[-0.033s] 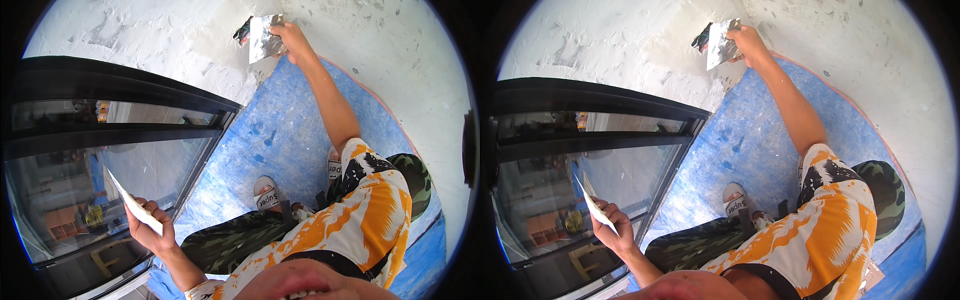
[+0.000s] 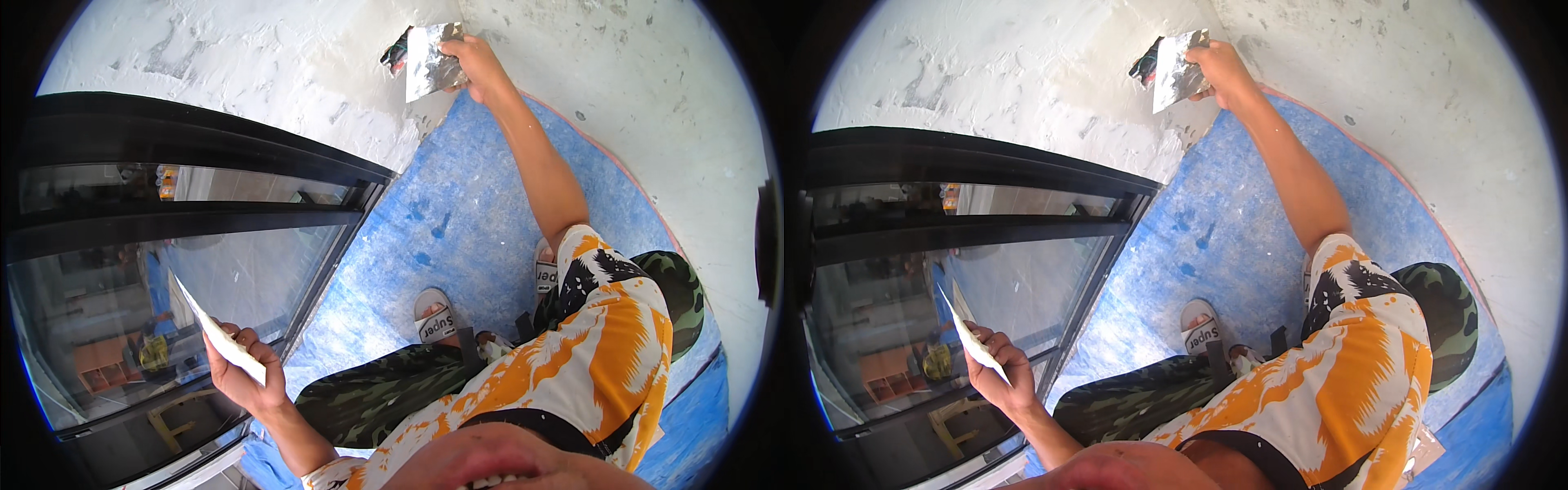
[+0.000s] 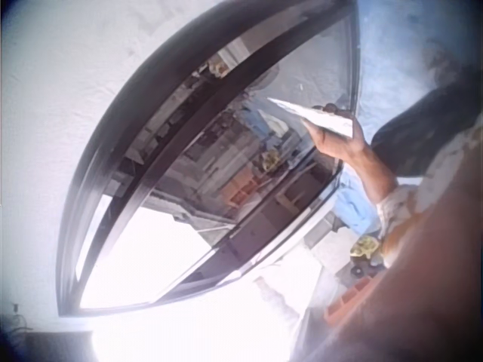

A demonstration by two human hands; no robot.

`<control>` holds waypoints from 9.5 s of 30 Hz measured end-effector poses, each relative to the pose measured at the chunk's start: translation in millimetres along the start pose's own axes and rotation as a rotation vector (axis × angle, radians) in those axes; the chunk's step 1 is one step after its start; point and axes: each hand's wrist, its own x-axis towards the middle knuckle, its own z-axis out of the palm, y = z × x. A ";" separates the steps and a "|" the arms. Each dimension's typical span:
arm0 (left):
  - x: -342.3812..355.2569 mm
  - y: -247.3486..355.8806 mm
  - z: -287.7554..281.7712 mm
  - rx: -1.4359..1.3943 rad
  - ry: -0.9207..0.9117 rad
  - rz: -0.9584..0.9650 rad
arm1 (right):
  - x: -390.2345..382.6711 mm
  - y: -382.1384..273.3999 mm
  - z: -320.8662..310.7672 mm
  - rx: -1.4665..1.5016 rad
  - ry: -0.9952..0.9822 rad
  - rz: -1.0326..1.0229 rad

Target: The person scoops white wall compound from a hawk onto a putty knife and applies it to a wall near a window frame. The person repeatedly smooths the compound into a small area around an electrical outlet, scraping excess material back onto the hawk.

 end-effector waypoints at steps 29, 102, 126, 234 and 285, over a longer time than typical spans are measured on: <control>12.8 0.5 -7.5 -0.013 0.143 0.024 | -4.6 8.6 -11.7 -0.090 -0.037 -0.180; 33.9 -37.8 16.5 0.152 0.099 -0.156 | -56.6 -41.0 -196.1 0.098 -0.302 -0.188; 39.8 -38.8 2.7 0.324 0.168 -0.082 | -96.7 -139.4 -168.3 -0.275 -0.100 -0.741; 42.8 -53.6 19.0 0.080 0.267 0.046 | -198.8 18.3 102.3 -0.265 -0.684 -0.981; 16.0 0.9 -15.4 -0.162 -0.142 -0.145 | 55.3 119.9 15.5 -0.517 0.547 -0.658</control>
